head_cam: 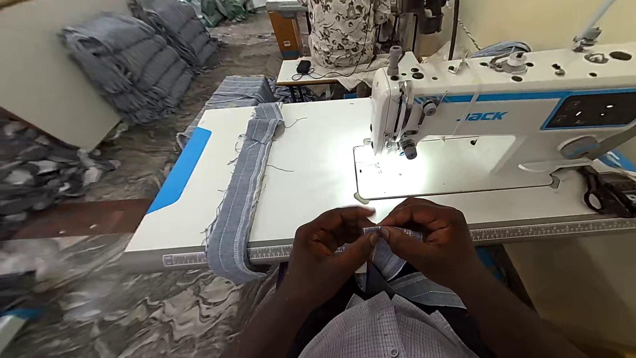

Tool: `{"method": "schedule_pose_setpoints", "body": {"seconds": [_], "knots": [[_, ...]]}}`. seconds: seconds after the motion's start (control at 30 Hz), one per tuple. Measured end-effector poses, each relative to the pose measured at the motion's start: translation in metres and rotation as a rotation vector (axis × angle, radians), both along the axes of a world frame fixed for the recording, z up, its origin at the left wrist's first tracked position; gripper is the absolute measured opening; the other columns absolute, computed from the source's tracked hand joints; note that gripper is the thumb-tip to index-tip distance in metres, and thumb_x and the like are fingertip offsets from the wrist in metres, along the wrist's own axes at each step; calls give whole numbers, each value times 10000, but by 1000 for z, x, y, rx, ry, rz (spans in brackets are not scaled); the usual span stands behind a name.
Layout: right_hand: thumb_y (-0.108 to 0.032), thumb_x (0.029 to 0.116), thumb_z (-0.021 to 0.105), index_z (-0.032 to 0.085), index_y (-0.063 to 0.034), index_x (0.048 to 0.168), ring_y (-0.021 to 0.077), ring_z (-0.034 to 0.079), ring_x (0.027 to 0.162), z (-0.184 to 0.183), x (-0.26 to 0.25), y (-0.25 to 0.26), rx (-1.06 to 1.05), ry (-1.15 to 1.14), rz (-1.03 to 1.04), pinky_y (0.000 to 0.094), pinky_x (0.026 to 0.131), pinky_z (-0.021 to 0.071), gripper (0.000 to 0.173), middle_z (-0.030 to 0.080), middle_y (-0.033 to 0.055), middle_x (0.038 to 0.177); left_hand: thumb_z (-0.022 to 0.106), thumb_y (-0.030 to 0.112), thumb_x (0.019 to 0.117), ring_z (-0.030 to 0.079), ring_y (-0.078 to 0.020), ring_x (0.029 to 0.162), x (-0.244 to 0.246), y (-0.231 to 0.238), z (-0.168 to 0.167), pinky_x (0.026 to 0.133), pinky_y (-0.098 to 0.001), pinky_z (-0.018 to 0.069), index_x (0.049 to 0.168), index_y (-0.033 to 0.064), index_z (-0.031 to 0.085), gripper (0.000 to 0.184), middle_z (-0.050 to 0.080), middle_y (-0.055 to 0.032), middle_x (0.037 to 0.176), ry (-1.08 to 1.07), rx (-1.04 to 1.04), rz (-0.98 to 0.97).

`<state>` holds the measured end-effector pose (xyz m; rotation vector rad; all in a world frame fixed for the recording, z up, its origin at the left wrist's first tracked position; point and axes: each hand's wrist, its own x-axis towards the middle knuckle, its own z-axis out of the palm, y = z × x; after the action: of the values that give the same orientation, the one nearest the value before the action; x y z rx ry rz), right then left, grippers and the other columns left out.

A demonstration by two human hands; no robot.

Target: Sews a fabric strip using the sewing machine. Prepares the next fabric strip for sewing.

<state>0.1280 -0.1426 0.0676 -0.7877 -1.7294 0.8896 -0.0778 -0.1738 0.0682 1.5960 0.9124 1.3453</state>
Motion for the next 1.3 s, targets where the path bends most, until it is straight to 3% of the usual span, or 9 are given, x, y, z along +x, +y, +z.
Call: {"method": "schedule_pose_setpoints", "body": {"seconds": [0.07,0.23,0.37,0.43,0.57,0.77,0.93,1.2,1.3], "knots": [[-120,882,734,763,-94,906,66,665,725,0,-1,0,41,-1,-12,213,594,592,45,692,-28,849,726,47,925,665,-134,701,1,-2,-1,639,-253,608,1056,25,739,133,707,-61,922,14,21,57],[-92,875,738,752,-64,900,54,668,716,2,-5,-1,135,12,-51,202,591,591,41,696,-19,838,768,2,869,692,-146,711,8,-2,-1,649,-276,630,1003,7,730,139,715,-63,889,-15,121,179],[-72,885,776,788,-8,957,66,701,797,-4,-6,0,220,72,-124,194,658,606,98,739,33,912,742,57,904,695,-126,1000,19,-6,-11,855,-285,616,1184,30,732,281,713,-59,1100,380,427,372],[-82,882,757,785,-26,949,60,695,776,-6,-3,2,215,84,-177,195,649,604,92,736,15,898,721,90,935,671,-120,1036,19,-7,-13,874,-276,601,1252,40,718,321,701,-51,1133,429,436,319],[-122,890,705,764,-75,913,35,669,751,-7,4,-3,143,15,-135,186,620,582,79,707,-30,862,668,128,994,725,-118,939,-6,4,4,818,-275,638,1176,53,749,212,740,-19,1100,282,181,29],[-147,953,722,755,-26,1020,91,697,823,-5,7,1,80,42,35,241,710,625,142,717,18,938,738,97,924,709,-71,881,-14,10,10,765,-237,620,1048,54,784,139,752,-5,995,445,443,122],[-130,955,732,747,-27,1005,81,651,689,-1,10,-1,-95,165,55,200,601,574,115,709,32,874,688,98,930,703,-116,840,-5,5,9,743,-278,628,1006,73,713,84,721,-3,970,217,187,86],[-74,944,731,753,2,1045,91,692,748,8,8,-6,-152,218,124,215,670,613,128,737,58,910,669,171,986,706,-129,876,-10,6,11,750,-255,595,970,106,619,84,716,-98,1036,-258,-136,-217],[-78,915,762,739,-6,980,86,673,720,4,8,-7,-305,419,225,232,665,601,99,717,74,858,662,166,992,720,-147,898,-9,6,14,768,-268,606,972,96,617,85,720,-123,1030,-352,-201,-295]]}}
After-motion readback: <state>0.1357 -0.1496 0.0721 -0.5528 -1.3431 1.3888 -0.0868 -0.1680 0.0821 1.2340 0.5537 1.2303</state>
